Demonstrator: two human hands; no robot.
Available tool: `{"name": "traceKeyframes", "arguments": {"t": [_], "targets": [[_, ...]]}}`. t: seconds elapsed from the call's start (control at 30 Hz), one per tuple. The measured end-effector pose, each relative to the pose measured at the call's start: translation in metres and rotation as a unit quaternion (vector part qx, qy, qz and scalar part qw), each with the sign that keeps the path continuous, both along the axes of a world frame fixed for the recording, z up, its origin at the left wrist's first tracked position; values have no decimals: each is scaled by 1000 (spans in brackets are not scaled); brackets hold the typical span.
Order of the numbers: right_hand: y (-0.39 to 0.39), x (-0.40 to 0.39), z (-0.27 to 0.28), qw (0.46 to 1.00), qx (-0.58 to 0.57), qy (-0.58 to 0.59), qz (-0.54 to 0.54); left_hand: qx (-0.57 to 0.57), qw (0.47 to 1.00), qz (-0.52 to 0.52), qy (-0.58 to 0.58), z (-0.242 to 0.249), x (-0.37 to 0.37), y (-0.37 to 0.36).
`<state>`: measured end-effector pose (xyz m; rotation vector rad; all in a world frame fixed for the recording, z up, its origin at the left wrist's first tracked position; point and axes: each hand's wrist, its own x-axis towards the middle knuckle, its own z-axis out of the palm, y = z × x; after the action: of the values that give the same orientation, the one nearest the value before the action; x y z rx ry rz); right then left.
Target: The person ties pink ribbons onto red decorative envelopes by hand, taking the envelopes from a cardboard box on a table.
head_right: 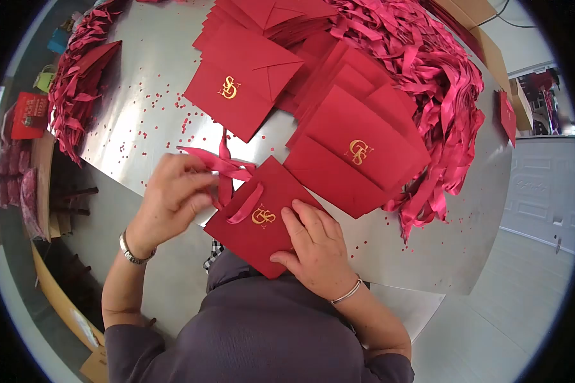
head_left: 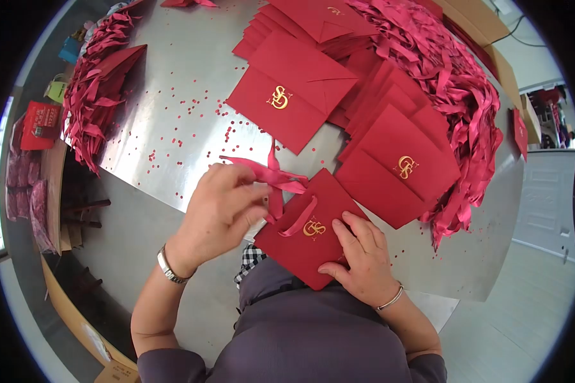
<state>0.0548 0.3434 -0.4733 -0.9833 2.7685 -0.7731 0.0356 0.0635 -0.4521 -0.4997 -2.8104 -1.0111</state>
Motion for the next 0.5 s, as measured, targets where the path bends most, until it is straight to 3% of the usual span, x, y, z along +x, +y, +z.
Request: {"name": "traceKeyframes", "arguments": {"t": [0.2,0.27,0.43,0.5], "targets": [[-1,-1,2,1000,5,2,8,-62,998,-12,10,-16,4,-11],[-1,-1,2,1000,7,6,9,-168,980,51,97,-20,1,-12],[-1,1,0,1000,14,20,9,-180,965,139,132,-30,0,-11],[-1,2,1,1000,4,14,3,-178,966,175,74,-25,6,-8]]}}
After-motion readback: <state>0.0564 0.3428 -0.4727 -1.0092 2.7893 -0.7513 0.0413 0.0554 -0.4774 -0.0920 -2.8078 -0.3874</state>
